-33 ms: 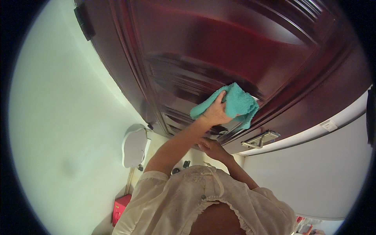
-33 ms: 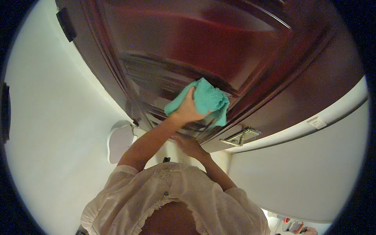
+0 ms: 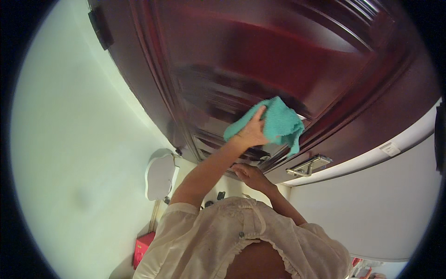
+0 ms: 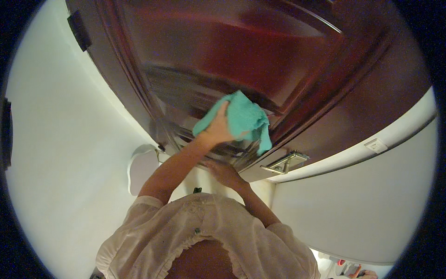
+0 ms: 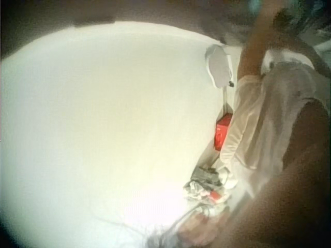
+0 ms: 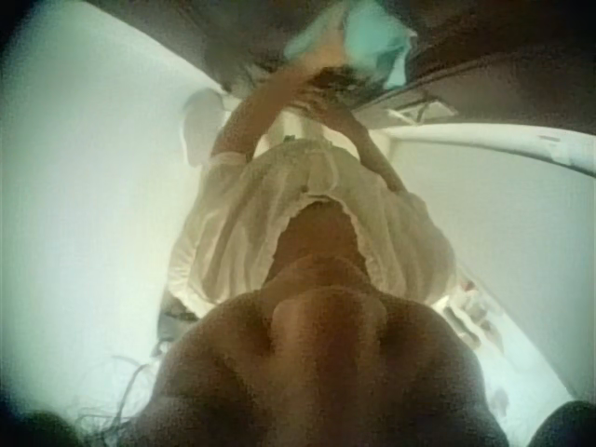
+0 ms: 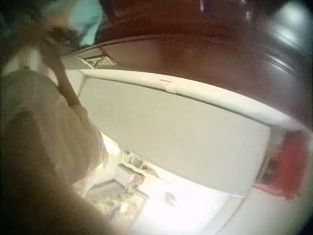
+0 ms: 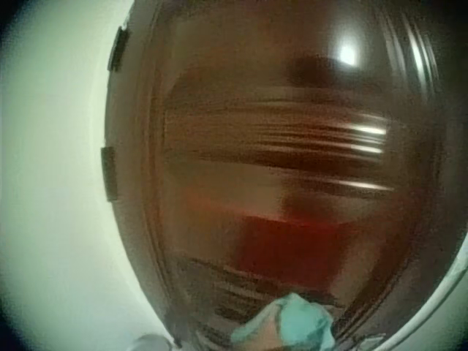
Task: The person wipes a dark wooden door with a green cloth, starting from the upper section and moving down to the lower edges and frame. The person also cleans the adjacent wall and floor area near the door threshold.
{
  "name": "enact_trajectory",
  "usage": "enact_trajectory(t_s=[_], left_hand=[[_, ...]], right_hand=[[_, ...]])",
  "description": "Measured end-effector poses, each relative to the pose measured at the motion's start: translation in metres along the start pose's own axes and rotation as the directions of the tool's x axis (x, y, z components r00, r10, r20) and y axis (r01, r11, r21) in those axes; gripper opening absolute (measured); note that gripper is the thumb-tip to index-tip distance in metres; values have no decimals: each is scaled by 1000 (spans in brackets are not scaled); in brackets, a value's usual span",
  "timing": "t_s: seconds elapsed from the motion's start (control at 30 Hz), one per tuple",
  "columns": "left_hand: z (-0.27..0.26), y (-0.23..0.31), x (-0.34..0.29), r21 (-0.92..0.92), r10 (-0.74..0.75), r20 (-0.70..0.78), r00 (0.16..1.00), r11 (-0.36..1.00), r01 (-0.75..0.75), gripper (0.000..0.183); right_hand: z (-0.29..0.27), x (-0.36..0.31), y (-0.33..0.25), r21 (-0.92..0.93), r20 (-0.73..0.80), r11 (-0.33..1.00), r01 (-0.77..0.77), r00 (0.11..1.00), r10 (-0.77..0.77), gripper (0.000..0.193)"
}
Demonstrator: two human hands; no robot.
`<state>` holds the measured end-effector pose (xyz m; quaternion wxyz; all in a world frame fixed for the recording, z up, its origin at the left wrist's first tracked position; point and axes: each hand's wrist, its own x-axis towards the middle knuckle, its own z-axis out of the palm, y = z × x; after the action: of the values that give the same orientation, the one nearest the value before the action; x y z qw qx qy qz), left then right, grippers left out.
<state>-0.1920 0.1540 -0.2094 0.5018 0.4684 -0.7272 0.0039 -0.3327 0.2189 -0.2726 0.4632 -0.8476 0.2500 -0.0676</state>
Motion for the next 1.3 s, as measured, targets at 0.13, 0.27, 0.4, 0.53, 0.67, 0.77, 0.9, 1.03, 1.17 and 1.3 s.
enact_trajectory(t_s=[0.13, 0.27, 0.4, 0.53, 0.67, 0.77, 0.9, 1.03, 1.17, 1.3], left_hand=[[-62, -17, 15, 623, 272, -184, 945, 775, -102, 50], [-88, -17, 26, 349, -11, -555, 832, 905, 245, 67], [-64, -25, 62, 613, 262, -708, 656, 690, 385, 72], [-33, -19, 48, 862, 328, -226, 917, 506, 31, 68], [-29, 87, 105, 282, 134, -186, 973, 956, -78, 50], [-29, 105, 117, 508, 387, -61, 920, 806, -305, 47], [-46, 149, 169, 577, 437, -140, 889, 765, -285, 46], [-40, 180, 193, 635, 418, -205, 885, 745, -205, 33], [12, 142, 149, 523, 581, 123, 805, 651, -550, 36], [40, 132, 130, 527, 710, 288, 642, 442, -726, 38]], right_hand=[[4, -11, 32, -64, -123, 998, 19, 992, -26, 29], [3, -29, 25, -38, -154, 999, -3, 988, -3, 29], [-6, -43, 21, 1, -206, 999, 53, 977, -52, 28], [-24, -46, -9, 15, -217, 992, 126, 969, -120, 30], [-44, -52, -25, -102, -345, 983, 156, 921, -182, 22], [-58, -60, -45, -37, -434, 957, 288, 858, -275, 19], [-73, -71, -48, -2, -528, 956, 294, 811, -251, 17], [-89, -81, -51, 0, -623, 948, 320, 741, -250, 17], [-105, -95, -57, 47, -747, 926, 374, 629, -216, 16], [-119, -114, -36, 171, -858, 872, 458, 505, -97, 17]])
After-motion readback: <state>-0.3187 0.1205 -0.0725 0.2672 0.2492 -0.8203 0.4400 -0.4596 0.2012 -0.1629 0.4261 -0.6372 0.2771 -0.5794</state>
